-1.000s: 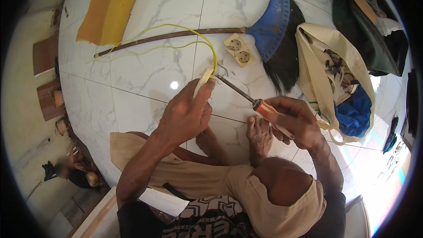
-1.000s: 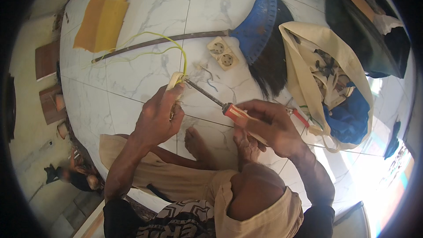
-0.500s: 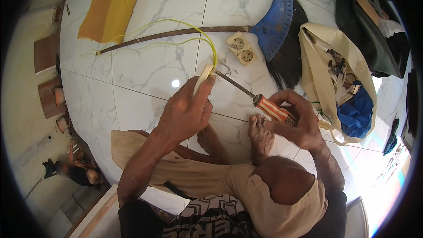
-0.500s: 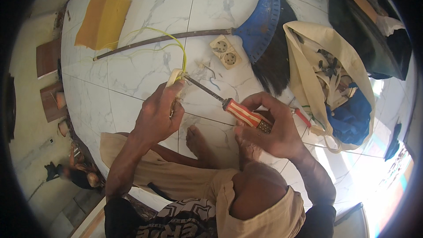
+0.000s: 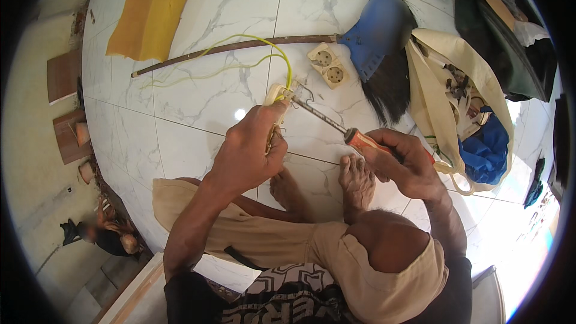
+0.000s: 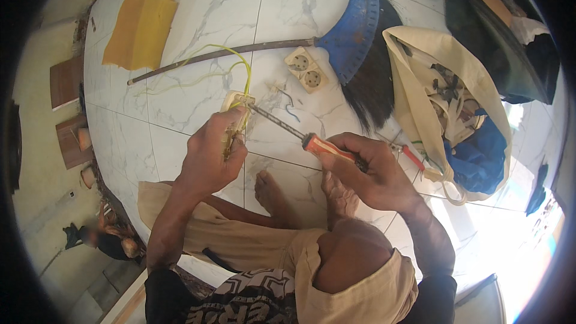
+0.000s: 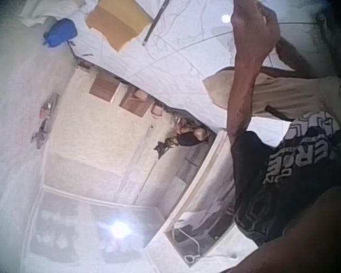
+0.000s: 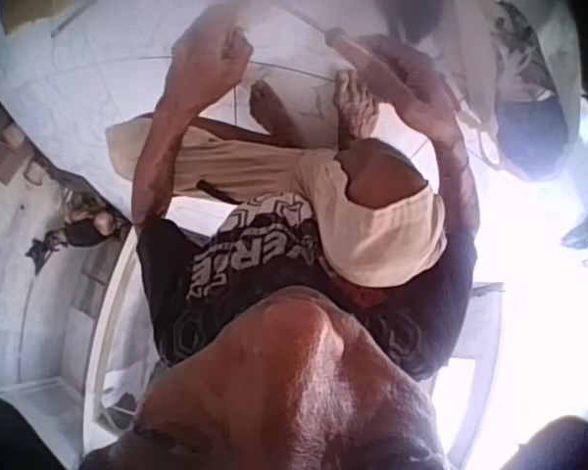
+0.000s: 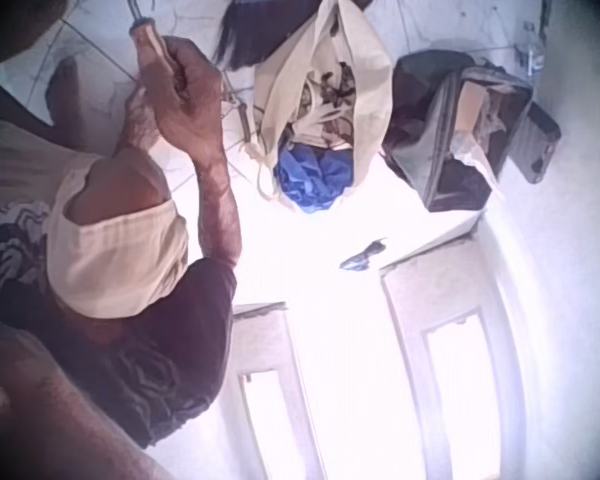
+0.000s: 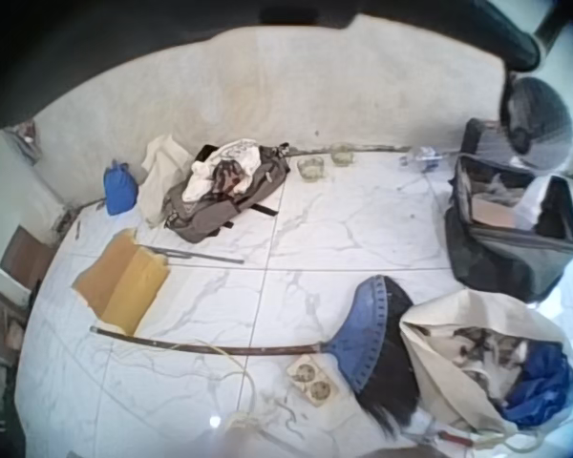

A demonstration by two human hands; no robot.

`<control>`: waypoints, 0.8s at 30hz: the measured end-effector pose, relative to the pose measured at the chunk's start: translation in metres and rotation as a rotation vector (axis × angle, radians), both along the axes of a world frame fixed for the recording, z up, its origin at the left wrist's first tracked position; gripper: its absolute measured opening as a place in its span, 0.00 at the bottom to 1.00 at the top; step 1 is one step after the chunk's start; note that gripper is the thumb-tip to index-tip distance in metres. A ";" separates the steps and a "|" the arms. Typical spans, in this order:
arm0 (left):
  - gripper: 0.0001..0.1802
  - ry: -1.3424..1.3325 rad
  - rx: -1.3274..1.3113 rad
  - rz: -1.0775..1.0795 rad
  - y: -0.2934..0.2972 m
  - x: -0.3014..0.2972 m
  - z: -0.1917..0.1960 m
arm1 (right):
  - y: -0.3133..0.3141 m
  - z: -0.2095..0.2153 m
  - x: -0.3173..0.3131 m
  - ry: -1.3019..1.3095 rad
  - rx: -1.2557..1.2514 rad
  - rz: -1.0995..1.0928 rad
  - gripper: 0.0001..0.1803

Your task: The person sits on the floor and assembles a wall socket by connecting a yellow wire to the internal terminals using a screwdriver. They then attach the socket cover and tighten the screws to secure the assembly.

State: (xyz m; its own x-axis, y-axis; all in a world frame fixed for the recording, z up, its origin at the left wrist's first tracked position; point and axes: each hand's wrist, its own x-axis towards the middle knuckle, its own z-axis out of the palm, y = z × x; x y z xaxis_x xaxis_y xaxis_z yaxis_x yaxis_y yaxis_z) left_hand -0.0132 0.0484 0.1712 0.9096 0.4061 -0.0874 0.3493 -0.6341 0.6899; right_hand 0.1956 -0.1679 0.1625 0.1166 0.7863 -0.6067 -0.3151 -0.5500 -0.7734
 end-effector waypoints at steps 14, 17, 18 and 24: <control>0.28 0.001 -0.174 -0.119 -0.009 -0.002 0.008 | 0.079 -0.042 -0.022 0.303 0.151 -0.263 0.16; 0.29 0.017 -0.185 -0.123 -0.008 -0.003 0.010 | 0.082 -0.036 -0.026 0.353 0.174 -0.296 0.13; 0.29 0.020 -0.187 -0.124 -0.008 -0.003 0.010 | 0.083 -0.034 -0.027 0.365 0.170 -0.309 0.12; 0.31 -0.090 -0.345 -0.023 -0.012 -0.012 0.003 | 0.084 -0.029 -0.035 0.347 0.211 -0.333 0.10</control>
